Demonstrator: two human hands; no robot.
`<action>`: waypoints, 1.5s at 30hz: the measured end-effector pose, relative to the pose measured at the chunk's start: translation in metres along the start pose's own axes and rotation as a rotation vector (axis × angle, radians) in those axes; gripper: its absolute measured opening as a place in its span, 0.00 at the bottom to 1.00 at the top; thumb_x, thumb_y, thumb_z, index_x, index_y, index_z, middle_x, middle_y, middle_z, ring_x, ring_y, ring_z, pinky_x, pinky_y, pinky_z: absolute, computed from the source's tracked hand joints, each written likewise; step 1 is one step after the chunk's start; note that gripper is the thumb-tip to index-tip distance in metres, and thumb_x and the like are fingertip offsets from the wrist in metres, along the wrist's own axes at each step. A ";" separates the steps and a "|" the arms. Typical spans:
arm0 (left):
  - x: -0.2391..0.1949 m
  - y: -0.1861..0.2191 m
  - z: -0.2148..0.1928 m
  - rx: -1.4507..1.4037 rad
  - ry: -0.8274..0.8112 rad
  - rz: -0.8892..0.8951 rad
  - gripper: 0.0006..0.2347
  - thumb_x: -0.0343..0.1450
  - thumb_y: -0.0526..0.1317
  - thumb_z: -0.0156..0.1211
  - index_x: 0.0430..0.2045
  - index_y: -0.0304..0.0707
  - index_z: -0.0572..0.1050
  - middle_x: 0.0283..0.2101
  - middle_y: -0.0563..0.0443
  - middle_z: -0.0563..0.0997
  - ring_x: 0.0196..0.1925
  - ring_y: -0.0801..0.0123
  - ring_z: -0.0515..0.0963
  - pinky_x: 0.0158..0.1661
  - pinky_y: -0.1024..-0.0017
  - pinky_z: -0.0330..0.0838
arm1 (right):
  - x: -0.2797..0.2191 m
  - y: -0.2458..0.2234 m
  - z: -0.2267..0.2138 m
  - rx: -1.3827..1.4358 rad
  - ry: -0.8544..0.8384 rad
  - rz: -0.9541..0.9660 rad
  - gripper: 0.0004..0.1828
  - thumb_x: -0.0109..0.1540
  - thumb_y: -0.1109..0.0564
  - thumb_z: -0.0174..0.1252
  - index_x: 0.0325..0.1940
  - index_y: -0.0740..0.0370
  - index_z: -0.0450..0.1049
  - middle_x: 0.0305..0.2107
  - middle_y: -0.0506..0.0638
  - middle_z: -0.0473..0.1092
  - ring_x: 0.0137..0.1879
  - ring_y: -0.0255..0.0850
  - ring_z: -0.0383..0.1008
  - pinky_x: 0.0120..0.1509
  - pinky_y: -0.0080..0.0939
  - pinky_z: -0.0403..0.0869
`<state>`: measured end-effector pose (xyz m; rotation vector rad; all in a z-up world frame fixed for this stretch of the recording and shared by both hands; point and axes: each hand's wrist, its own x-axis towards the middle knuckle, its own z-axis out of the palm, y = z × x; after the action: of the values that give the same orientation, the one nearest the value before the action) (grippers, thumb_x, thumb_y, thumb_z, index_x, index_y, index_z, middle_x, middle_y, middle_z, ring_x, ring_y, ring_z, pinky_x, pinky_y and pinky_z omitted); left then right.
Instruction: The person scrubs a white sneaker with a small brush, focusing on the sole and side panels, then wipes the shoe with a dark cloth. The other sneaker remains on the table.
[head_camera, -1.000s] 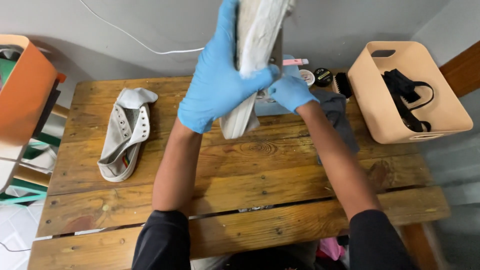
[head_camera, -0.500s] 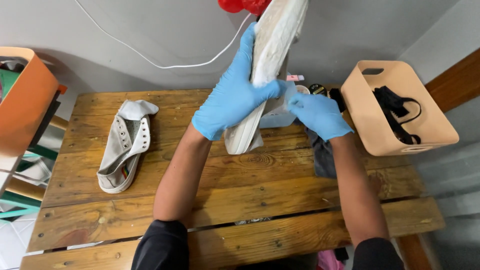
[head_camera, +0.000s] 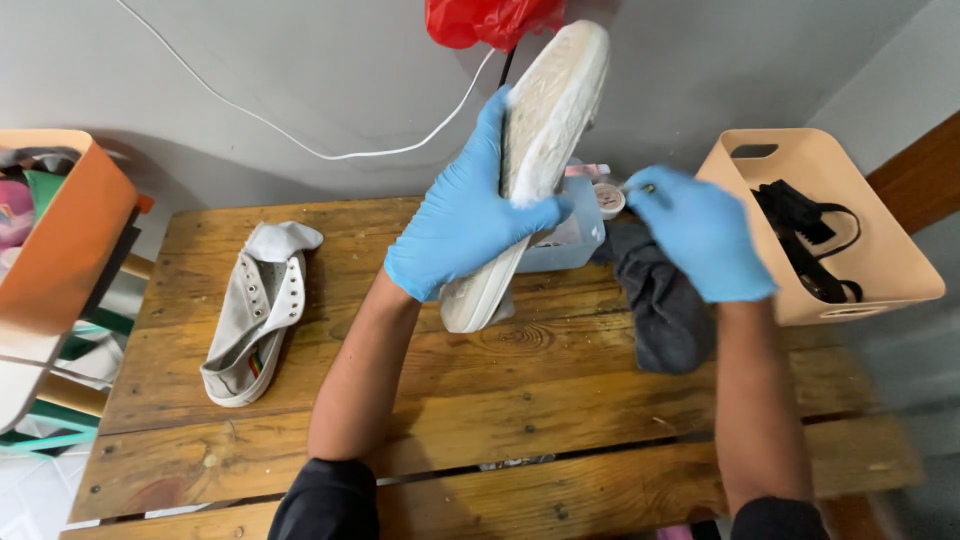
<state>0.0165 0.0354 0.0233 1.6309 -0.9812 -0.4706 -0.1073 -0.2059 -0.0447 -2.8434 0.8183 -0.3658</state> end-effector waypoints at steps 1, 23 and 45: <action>0.003 -0.002 0.001 0.009 0.003 0.002 0.36 0.61 0.44 0.60 0.66 0.49 0.52 0.52 0.52 0.79 0.38 0.69 0.85 0.40 0.69 0.86 | -0.010 -0.004 -0.013 0.007 0.005 -0.004 0.16 0.70 0.41 0.44 0.52 0.42 0.75 0.43 0.50 0.79 0.47 0.57 0.77 0.48 0.55 0.69; 0.012 -0.010 0.023 0.154 -0.085 -0.154 0.41 0.58 0.47 0.61 0.69 0.54 0.50 0.55 0.51 0.76 0.46 0.59 0.80 0.44 0.61 0.76 | -0.060 -0.018 -0.012 0.434 0.616 -0.505 0.05 0.69 0.71 0.67 0.44 0.69 0.76 0.29 0.53 0.74 0.29 0.35 0.66 0.36 0.36 0.68; 0.012 -0.019 0.019 0.174 -0.040 -0.097 0.47 0.57 0.49 0.63 0.72 0.45 0.44 0.65 0.49 0.72 0.53 0.54 0.82 0.50 0.61 0.76 | -0.043 -0.008 0.015 0.418 0.792 -0.546 0.11 0.65 0.79 0.65 0.36 0.74 0.71 0.17 0.48 0.57 0.26 0.34 0.53 0.31 0.36 0.59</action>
<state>0.0159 0.0148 0.0023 1.8377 -0.9987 -0.4957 -0.1343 -0.1742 -0.0658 -2.4260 -0.0146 -1.5764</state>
